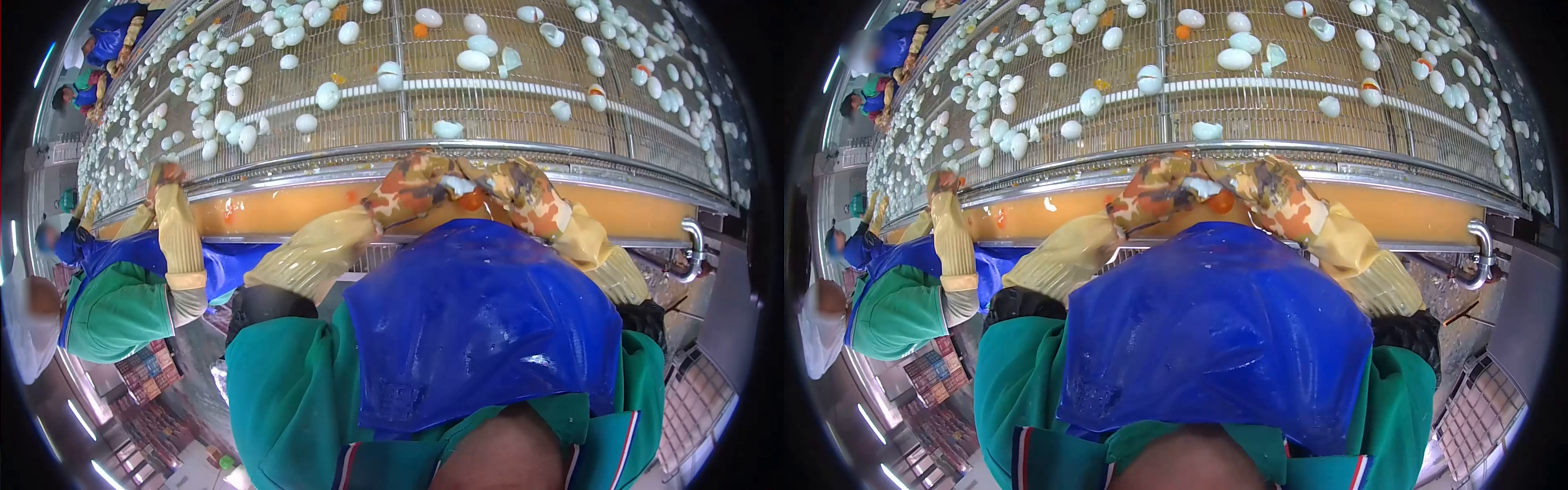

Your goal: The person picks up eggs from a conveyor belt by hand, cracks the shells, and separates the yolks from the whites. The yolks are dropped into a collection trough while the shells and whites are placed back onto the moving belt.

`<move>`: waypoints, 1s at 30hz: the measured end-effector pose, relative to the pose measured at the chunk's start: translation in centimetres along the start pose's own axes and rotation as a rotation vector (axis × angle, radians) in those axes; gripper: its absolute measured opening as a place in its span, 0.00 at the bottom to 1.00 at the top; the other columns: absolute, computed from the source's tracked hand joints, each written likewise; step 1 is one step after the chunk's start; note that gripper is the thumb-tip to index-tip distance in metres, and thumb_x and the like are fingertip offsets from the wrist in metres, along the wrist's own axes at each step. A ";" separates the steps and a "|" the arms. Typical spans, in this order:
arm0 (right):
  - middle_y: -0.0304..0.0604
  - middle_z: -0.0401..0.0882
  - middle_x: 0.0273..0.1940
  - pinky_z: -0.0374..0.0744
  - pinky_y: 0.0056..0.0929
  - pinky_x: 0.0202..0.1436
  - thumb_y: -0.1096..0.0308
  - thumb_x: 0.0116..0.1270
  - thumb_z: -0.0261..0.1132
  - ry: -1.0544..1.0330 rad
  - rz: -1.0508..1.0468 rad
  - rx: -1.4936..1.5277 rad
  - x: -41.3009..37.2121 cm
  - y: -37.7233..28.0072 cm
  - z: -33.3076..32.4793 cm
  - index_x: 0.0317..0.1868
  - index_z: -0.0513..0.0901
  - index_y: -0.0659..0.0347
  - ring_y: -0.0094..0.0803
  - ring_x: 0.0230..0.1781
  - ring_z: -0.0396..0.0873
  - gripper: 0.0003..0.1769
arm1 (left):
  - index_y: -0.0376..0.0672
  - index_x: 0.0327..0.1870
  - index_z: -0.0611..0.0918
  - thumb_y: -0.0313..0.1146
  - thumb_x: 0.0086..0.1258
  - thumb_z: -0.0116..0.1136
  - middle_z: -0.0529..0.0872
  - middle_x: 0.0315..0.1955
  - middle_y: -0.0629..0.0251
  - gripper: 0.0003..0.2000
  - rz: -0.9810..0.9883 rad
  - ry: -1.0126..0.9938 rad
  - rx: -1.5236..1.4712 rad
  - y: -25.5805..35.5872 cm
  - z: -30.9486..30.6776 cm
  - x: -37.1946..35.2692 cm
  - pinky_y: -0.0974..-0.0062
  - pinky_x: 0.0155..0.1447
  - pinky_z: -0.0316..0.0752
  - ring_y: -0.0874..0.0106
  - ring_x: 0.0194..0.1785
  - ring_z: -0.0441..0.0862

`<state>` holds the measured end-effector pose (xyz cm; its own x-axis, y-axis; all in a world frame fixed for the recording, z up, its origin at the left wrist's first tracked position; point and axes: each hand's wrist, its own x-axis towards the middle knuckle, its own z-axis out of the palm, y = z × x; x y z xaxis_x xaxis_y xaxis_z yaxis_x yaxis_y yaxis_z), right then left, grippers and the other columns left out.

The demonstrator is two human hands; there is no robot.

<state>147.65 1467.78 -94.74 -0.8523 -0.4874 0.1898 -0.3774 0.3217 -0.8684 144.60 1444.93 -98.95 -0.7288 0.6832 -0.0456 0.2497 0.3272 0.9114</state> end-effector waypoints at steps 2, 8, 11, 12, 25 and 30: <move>0.45 0.79 0.45 0.75 0.31 0.47 0.65 0.63 0.61 -0.042 -0.016 0.018 -0.9 0.1 -0.8 0.55 0.74 0.60 0.31 0.43 0.78 0.20 | 0.34 0.47 0.78 0.25 0.64 0.55 0.83 0.39 0.62 0.11 0.027 -0.183 0.134 0.1 0.1 0.4 0.77 0.50 0.75 0.72 0.44 0.79; 0.43 0.80 0.47 0.76 0.30 0.47 0.62 0.63 0.62 -0.025 0.163 0.807 -5.2 3.2 -7.0 0.55 0.74 0.61 0.30 0.42 0.78 0.21 | 0.35 0.51 0.76 0.38 0.65 0.58 0.81 0.43 0.57 0.18 -0.210 -0.098 -1.004 0.9 -0.4 2.7 0.71 0.50 0.75 0.69 0.47 0.79; 0.52 0.78 0.50 0.75 0.33 0.50 0.48 0.60 0.61 0.577 0.573 -0.144 -6.4 13.9 -15.5 0.58 0.72 0.63 0.39 0.48 0.78 0.33 | 0.38 0.51 0.75 0.43 0.66 0.57 0.80 0.40 0.57 0.19 -0.318 0.337 -0.889 2.5 -2.9 6.2 0.71 0.48 0.75 0.67 0.46 0.79; 0.57 0.77 0.51 0.75 0.34 0.51 0.41 0.58 0.60 0.706 0.881 -0.493 -6.6 18.4 -18.8 0.60 0.71 0.64 0.44 0.51 0.78 0.39 | 0.40 0.53 0.73 0.46 0.67 0.57 0.79 0.41 0.57 0.21 -0.389 0.639 -0.685 3.3 -3.1 7.3 0.71 0.47 0.76 0.67 0.47 0.78; 0.48 0.81 0.44 0.78 0.39 0.44 0.51 0.60 0.58 0.330 0.845 -0.833 -1.2 22.4 -18.9 0.52 0.79 0.49 0.42 0.44 0.80 0.22 | 0.41 0.65 0.64 0.44 0.65 0.60 0.72 0.58 0.53 0.30 -0.396 0.355 -0.962 3.6 6.8 15.6 0.70 0.52 0.77 0.63 0.55 0.76; 0.49 0.80 0.46 0.76 0.36 0.47 0.67 0.64 0.58 0.292 0.255 -0.223 -3.2 15.3 -18.3 0.55 0.76 0.56 0.42 0.45 0.78 0.18 | 0.45 0.67 0.64 0.42 0.66 0.60 0.74 0.57 0.56 0.30 -0.405 0.313 -0.878 5.5 9.7 18.5 0.70 0.53 0.77 0.66 0.54 0.77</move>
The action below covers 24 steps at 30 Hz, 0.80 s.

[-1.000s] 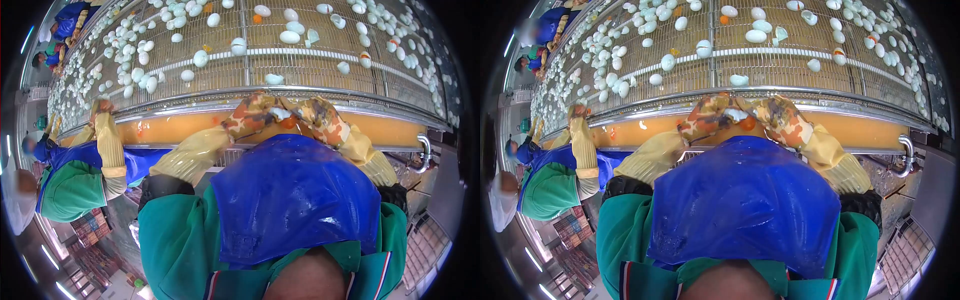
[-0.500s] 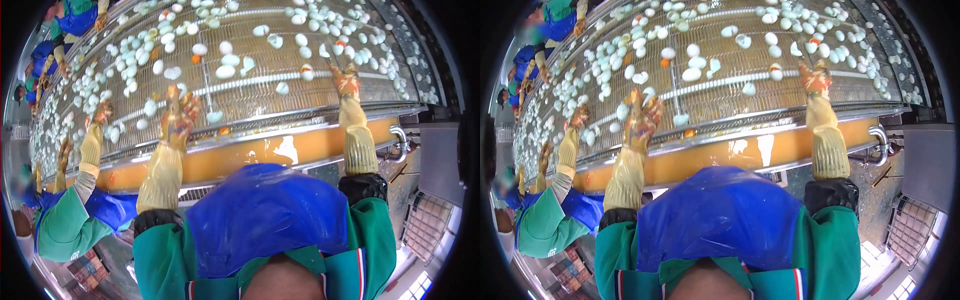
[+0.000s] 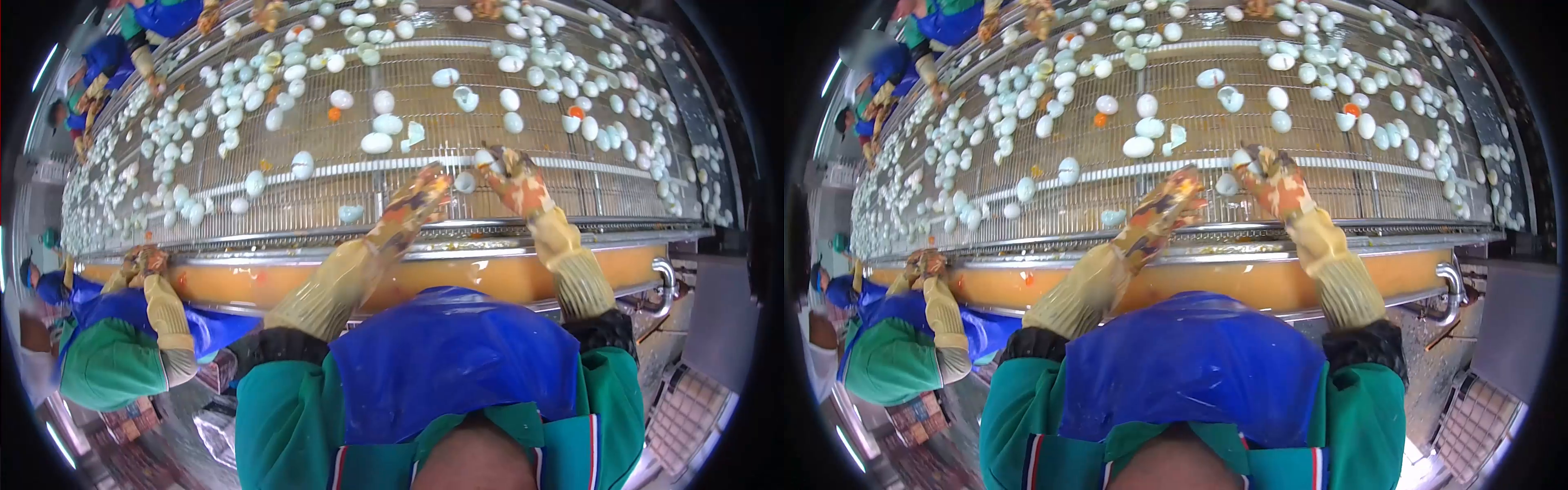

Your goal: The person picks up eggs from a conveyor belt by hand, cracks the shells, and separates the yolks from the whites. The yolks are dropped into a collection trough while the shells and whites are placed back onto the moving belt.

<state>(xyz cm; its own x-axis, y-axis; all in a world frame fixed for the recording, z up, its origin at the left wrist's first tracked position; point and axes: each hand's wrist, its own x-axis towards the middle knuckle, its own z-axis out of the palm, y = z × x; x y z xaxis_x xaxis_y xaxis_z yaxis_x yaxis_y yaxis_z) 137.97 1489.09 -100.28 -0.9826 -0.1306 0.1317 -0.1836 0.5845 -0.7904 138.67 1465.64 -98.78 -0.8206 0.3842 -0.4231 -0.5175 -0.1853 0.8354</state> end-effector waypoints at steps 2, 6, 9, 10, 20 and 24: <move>0.48 0.79 0.47 0.76 0.33 0.50 0.73 0.61 0.62 -0.157 -0.024 0.217 -1.9 -4.6 -1.0 0.57 0.73 0.61 0.38 0.46 0.78 0.22 | 0.45 0.67 0.64 0.42 0.67 0.59 0.77 0.54 0.60 0.29 0.101 -0.097 0.209 -0.1 1.3 0.3 0.72 0.50 0.78 0.69 0.49 0.80; 0.47 0.79 0.44 0.74 0.34 0.50 0.71 0.58 0.63 -0.139 -0.128 0.240 -4.9 -4.8 -0.7 0.55 0.75 0.60 0.41 0.44 0.77 0.22 | 0.41 0.51 0.76 0.43 0.69 0.55 0.81 0.41 0.65 0.17 0.009 -0.065 0.599 1.0 5.2 -1.2 0.78 0.38 0.79 0.76 0.44 0.81; 0.48 0.77 0.43 0.76 0.32 0.42 0.72 0.61 0.61 -0.159 -0.395 -0.121 -6.1 -3.6 -1.7 0.53 0.74 0.63 0.37 0.41 0.77 0.19 | 0.40 0.54 0.74 0.41 0.69 0.53 0.78 0.48 0.61 0.18 0.125 -0.323 0.152 -4.4 1.9 -1.1 0.74 0.46 0.78 0.72 0.49 0.79; 0.47 0.78 0.42 0.75 0.34 0.44 0.71 0.60 0.62 -0.201 -0.291 -0.064 -7.0 -3.8 -1.9 0.52 0.75 0.62 0.39 0.41 0.77 0.18 | 0.40 0.57 0.72 0.41 0.70 0.51 0.77 0.51 0.59 0.19 0.256 -0.355 0.257 -4.8 1.8 -1.7 0.72 0.50 0.76 0.70 0.52 0.78; 0.49 0.74 0.47 0.72 0.41 0.54 0.64 0.57 0.63 -0.361 -0.475 -0.306 -11.1 -2.0 -7.4 0.59 0.71 0.60 0.43 0.47 0.73 0.27 | 0.37 0.58 0.71 0.30 0.72 0.45 0.70 0.59 0.54 0.16 0.129 -0.492 0.543 -5.9 3.9 -5.8 0.68 0.61 0.69 0.64 0.56 0.72; 0.48 0.76 0.47 0.74 0.39 0.49 0.63 0.61 0.59 -0.262 -0.210 -0.180 -9.9 2.4 -10.2 0.58 0.72 0.58 0.41 0.47 0.75 0.24 | 0.41 0.49 0.77 0.31 0.68 0.53 0.78 0.46 0.56 0.10 0.065 -0.503 -0.314 -5.7 5.8 -4.6 0.73 0.53 0.72 0.69 0.49 0.75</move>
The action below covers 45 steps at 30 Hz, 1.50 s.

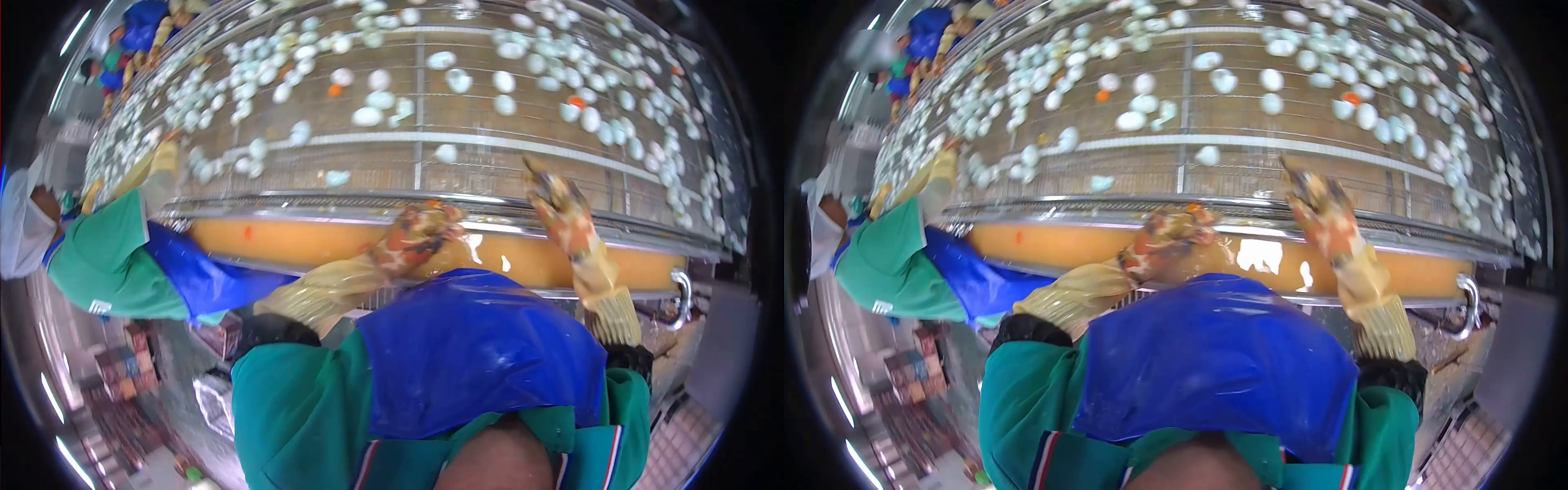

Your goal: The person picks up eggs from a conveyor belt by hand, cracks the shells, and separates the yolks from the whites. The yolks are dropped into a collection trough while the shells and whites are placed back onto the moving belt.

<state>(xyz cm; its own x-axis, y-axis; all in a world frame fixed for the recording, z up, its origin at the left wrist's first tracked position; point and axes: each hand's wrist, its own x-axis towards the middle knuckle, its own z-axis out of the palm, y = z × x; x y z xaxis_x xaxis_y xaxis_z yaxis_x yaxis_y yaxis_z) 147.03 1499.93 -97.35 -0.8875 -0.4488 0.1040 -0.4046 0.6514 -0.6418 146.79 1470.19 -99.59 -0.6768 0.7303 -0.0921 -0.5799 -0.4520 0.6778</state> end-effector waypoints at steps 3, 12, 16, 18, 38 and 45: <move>0.48 0.78 0.46 0.75 0.37 0.46 0.62 0.65 0.57 0.073 0.127 -0.121 -0.3 6.2 -0.6 0.58 0.73 0.57 0.40 0.48 0.77 0.21 | 0.42 0.44 0.80 0.36 0.66 0.58 0.83 0.29 0.63 0.10 0.143 0.499 0.454 2.7 2.6 2.3 0.76 0.38 0.76 0.75 0.40 0.79; 0.47 0.79 0.41 0.77 0.36 0.41 0.65 0.64 0.56 0.193 0.465 -0.445 6.2 17.6 -5.1 0.50 0.76 0.56 0.41 0.44 0.79 0.14 | 0.38 0.66 0.64 0.40 0.66 0.59 0.75 0.56 0.58 0.30 0.298 0.974 0.935 4.0 -0.8 10.9 0.73 0.54 0.72 0.69 0.51 0.76; 0.47 0.79 0.38 0.78 0.37 0.41 0.67 0.62 0.57 0.068 0.575 -0.486 9.1 19.1 -4.5 0.45 0.78 0.56 0.42 0.41 0.79 0.11 | 0.38 0.66 0.64 0.34 0.70 0.54 0.72 0.61 0.56 0.25 0.128 0.849 0.853 0.2 0.9 13.6 0.72 0.60 0.71 0.68 0.60 0.73; 0.47 0.79 0.37 0.78 0.37 0.40 0.68 0.60 0.58 0.010 0.590 -0.479 9.8 19.3 -4.3 0.43 0.78 0.56 0.43 0.40 0.79 0.10 | 0.38 0.65 0.65 0.35 0.70 0.53 0.73 0.59 0.56 0.24 0.251 0.717 0.497 -2.3 -1.1 13.9 0.72 0.60 0.72 0.69 0.58 0.74; 0.47 0.79 0.47 0.76 0.35 0.50 0.74 0.63 0.57 0.152 -0.073 0.401 -2.5 9.5 -6.6 0.59 0.73 0.56 0.42 0.46 0.78 0.22 | 0.42 0.59 0.73 0.41 0.70 0.54 0.79 0.46 0.65 0.20 0.300 0.298 0.923 -8.8 8.9 19.5 0.75 0.42 0.79 0.74 0.45 0.79; 0.49 0.77 0.50 0.77 0.35 0.46 0.74 0.62 0.59 0.198 -0.339 0.160 -7.0 10.8 -8.8 0.58 0.73 0.59 0.40 0.43 0.78 0.22 | 0.39 0.55 0.73 0.35 0.69 0.55 0.81 0.43 0.64 0.16 -0.092 0.374 0.286 -9.6 13.2 16.2 0.81 0.40 0.77 0.74 0.40 0.80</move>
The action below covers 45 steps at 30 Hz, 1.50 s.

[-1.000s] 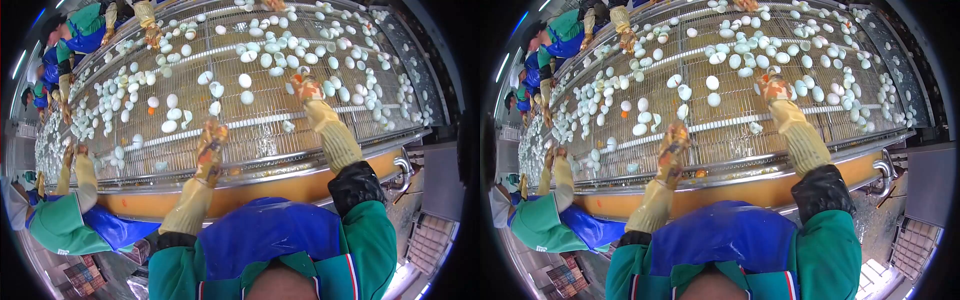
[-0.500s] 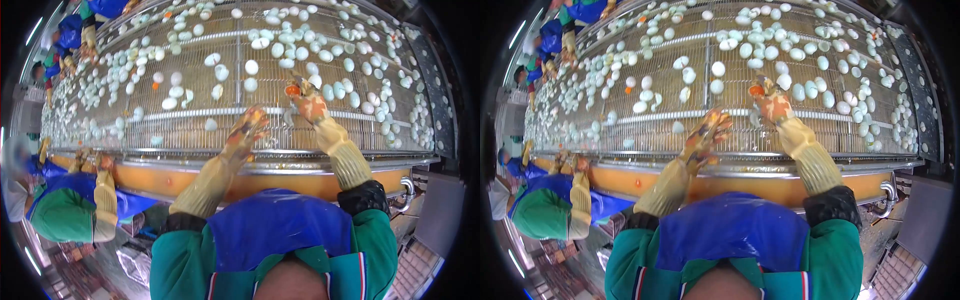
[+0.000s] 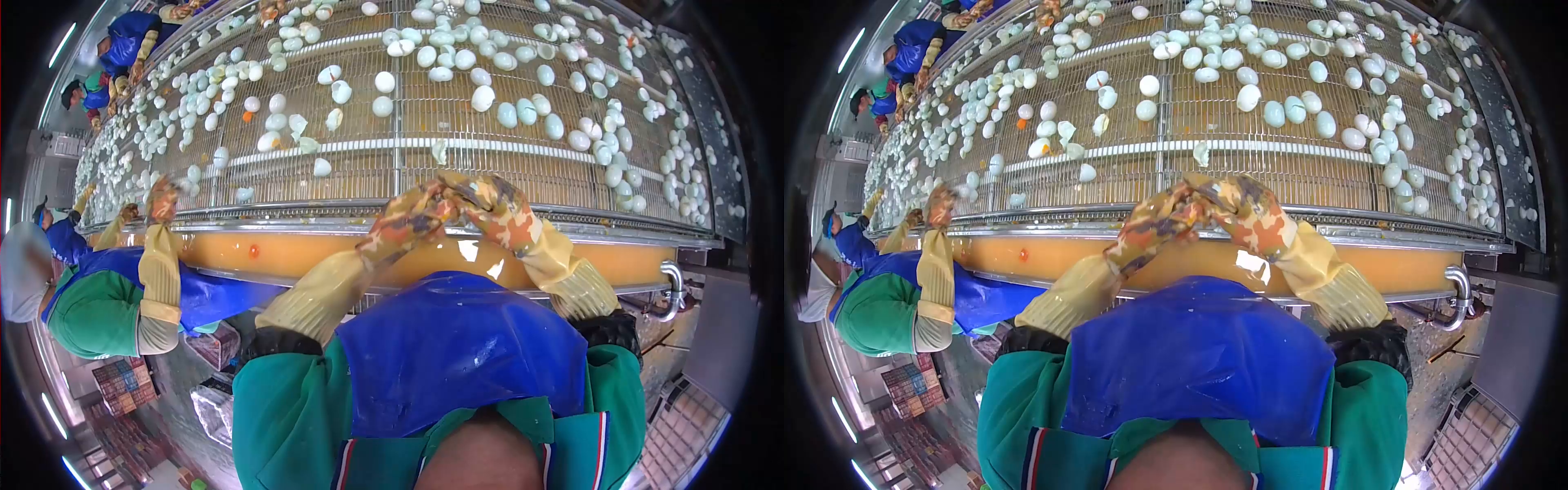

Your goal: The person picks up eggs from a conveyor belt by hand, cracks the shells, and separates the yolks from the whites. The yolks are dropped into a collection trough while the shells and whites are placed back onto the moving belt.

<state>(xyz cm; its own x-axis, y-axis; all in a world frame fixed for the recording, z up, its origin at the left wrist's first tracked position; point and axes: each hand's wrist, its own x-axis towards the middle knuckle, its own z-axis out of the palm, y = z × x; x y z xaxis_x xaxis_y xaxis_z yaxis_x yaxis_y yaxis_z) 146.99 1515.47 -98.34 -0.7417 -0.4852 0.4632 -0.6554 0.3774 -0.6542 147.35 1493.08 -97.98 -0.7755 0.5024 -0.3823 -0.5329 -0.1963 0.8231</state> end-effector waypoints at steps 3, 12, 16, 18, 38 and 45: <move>0.48 0.76 0.52 0.78 0.34 0.44 0.74 0.61 0.60 0.079 0.618 1.117 -1.5 2.3 -3.0 0.58 0.72 0.59 0.39 0.44 0.77 0.23 | 0.39 0.56 0.73 0.29 0.68 0.55 0.81 0.45 0.61 0.16 -0.166 -0.061 -0.486 -1.5 0.5 0.0 0.82 0.40 0.76 0.73 0.43 0.79; 0.51 0.78 0.49 0.72 0.45 0.52 0.49 0.64 0.55 0.026 0.370 -0.761 1.2 16.9 -6.2 0.58 0.72 0.54 0.50 0.48 0.76 0.26 | 0.45 0.57 0.73 0.45 0.69 0.49 0.79 0.50 0.58 0.20 0.279 -0.180 0.576 -9.2 0.9 4.1 0.70 0.50 0.74 0.66 0.45 0.79; 0.49 0.79 0.48 0.73 0.44 0.50 0.50 0.65 0.55 -0.170 0.507 -0.796 6.0 18.9 -4.7 0.57 0.74 0.54 0.48 0.46 0.77 0.25 | 0.45 0.50 0.79 0.40 0.66 0.56 0.81 0.45 0.57 0.14 0.219 -0.168 0.563 -5.1 5.1 4.7 0.73 0.47 0.75 0.68 0.46 0.80; 0.49 0.79 0.47 0.74 0.43 0.50 0.51 0.65 0.55 -0.320 0.576 -0.835 7.3 20.0 -3.6 0.56 0.74 0.53 0.47 0.46 0.77 0.24 | 0.45 0.46 0.83 0.38 0.65 0.59 0.82 0.42 0.57 0.12 0.129 -0.132 0.243 -4.2 6.1 5.0 0.74 0.46 0.76 0.68 0.46 0.80; 0.40 0.82 0.33 0.75 0.30 0.30 0.62 0.64 0.61 0.117 0.277 0.233 -4.3 8.9 -8.3 0.43 0.81 0.57 0.31 0.29 0.79 0.12 | 0.40 0.65 0.65 0.41 0.70 0.53 0.79 0.49 0.64 0.25 0.216 0.140 0.077 -5.3 11.5 11.0 0.81 0.41 0.76 0.76 0.45 0.81; 0.48 0.70 0.59 0.78 0.33 0.47 0.67 0.57 0.64 0.014 0.216 -0.328 -11.9 8.5 -13.9 0.58 0.71 0.55 0.43 0.54 0.74 0.26 | 0.44 0.65 0.68 0.39 0.71 0.52 0.78 0.51 0.61 0.22 0.304 0.293 0.569 -4.6 15.2 10.4 0.82 0.45 0.77 0.77 0.45 0.79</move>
<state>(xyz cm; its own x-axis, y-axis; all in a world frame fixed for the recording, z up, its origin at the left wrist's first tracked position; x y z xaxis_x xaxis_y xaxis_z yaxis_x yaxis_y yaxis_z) 148.28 1535.41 -101.07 -0.8677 -0.3574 0.3455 -0.4935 0.7028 -0.5123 146.87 1512.03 -99.35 -0.9635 0.2325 -0.1324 -0.0808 0.2187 0.9724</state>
